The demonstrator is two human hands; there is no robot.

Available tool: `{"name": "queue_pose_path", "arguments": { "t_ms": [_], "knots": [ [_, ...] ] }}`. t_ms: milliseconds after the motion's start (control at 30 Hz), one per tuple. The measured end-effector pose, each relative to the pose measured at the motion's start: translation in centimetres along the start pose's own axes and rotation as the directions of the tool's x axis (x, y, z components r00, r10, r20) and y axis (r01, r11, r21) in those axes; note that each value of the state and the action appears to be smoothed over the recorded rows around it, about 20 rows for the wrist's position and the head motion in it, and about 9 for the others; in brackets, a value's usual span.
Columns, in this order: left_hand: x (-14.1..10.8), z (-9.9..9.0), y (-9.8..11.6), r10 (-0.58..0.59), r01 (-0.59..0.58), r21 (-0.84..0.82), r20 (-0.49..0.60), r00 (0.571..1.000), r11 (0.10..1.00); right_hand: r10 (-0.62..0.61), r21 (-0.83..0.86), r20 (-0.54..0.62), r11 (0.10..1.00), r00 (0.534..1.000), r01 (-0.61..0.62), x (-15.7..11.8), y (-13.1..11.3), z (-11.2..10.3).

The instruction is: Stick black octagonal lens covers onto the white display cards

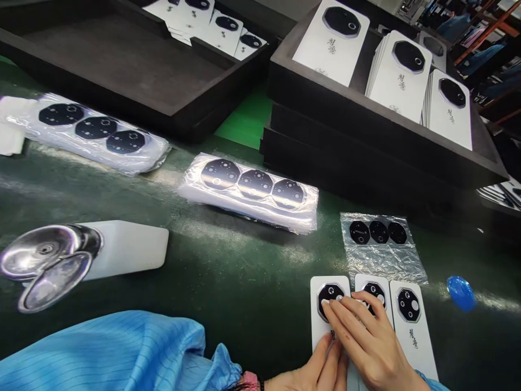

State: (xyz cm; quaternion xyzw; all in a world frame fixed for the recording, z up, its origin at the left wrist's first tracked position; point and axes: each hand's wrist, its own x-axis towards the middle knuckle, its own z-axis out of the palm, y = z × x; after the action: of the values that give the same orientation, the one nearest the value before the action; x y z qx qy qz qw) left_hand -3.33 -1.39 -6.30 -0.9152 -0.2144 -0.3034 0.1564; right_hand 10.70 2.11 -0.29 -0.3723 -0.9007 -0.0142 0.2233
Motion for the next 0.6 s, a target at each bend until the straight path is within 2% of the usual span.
{"name": "queue_pose_path", "arguments": {
  "t_ms": [100, 233, 333, 467, 533, 600],
  "knots": [
    [-0.2, 0.4, 0.5, -0.026, 0.026, 0.013, -0.038, 0.999, 1.0, -0.008, -0.005, 0.015, 1.0, 1.0, 0.008, 0.1, 0.0, -0.1],
    [-0.3, 0.2, 0.9, -0.006, 0.003, 0.033, 0.073, 0.997, 0.999, -0.027, -0.01, 0.018, 1.0, 0.999, 0.027, 0.5, 0.1, -0.3],
    [-0.4, 0.2, 0.8, 0.071, -0.081, 0.098, 0.107, 0.992, 0.992, -0.024, -0.01, 0.014, 1.0, 1.0, 0.024, 0.5, 0.2, -0.2],
    [-0.9, 0.7, 0.7, 0.24, -0.249, 0.07, 0.116, 0.964, 0.966, -0.005, 0.014, -0.024, 1.0, 1.0, 0.005, 0.1, 1.0, -0.8],
    [-1.1, 0.8, 0.8, 0.233, -0.241, 0.057, 0.117, 0.965, 0.969, 0.031, -0.014, -0.04, 0.999, 0.999, -0.032, -0.2, 1.7, -1.5],
    [-1.3, 0.5, 0.7, 0.175, -0.181, 0.053, 0.111, 0.978, 0.982, 0.076, -0.068, -0.057, 0.995, 0.996, -0.08, -0.4, 2.4, -2.3]
  ]
}}
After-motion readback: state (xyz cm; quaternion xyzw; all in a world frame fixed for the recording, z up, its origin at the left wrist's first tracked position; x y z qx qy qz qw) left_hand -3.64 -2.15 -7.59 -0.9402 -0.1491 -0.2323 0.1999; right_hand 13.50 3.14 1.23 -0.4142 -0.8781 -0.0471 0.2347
